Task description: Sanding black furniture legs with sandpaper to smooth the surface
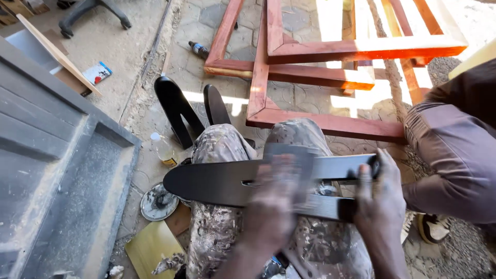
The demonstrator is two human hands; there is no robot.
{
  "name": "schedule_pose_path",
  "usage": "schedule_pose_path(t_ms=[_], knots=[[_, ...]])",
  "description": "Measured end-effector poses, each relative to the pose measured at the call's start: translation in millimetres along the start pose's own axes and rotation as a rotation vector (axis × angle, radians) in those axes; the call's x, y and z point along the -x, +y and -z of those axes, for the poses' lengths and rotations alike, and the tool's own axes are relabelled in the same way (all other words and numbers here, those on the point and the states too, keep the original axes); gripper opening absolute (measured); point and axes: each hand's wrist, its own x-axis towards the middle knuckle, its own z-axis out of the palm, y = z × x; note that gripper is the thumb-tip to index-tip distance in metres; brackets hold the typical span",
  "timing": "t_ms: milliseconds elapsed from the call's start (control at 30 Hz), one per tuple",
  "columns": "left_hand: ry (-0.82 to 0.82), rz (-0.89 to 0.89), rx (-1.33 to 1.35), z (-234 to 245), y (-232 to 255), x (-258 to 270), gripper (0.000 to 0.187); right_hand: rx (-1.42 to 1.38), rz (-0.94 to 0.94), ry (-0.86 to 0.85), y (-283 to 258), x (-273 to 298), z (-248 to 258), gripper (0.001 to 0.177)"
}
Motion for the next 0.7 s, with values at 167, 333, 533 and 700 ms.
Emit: schedule_pose_path(t_ms=[167,333,533,700], knots=[[-0.296,-0.341,0.085,-29.0,16.9,-31.4,0.05,-0.286,-0.06,-0.052,6.8,-8.0,-1.9,0.054],[-0.117,-0.125,-0.141,67.4,-85.2,22.2,0.058,0.046,0.006,-0.027,-4.8,4.0,-5.0,0.069],[-0.043,0.016,-0.222,44.5,-65.5,21.5,0.073,-0.012,0.03,0.121,-10.8,6.1,-9.9,0.059],[-0.23,-0.235,0.169,-17.4,11.0,-31.0,0.051,-0.09,0.143,0.11,-3.1,6.7,-15.9,0.057]])
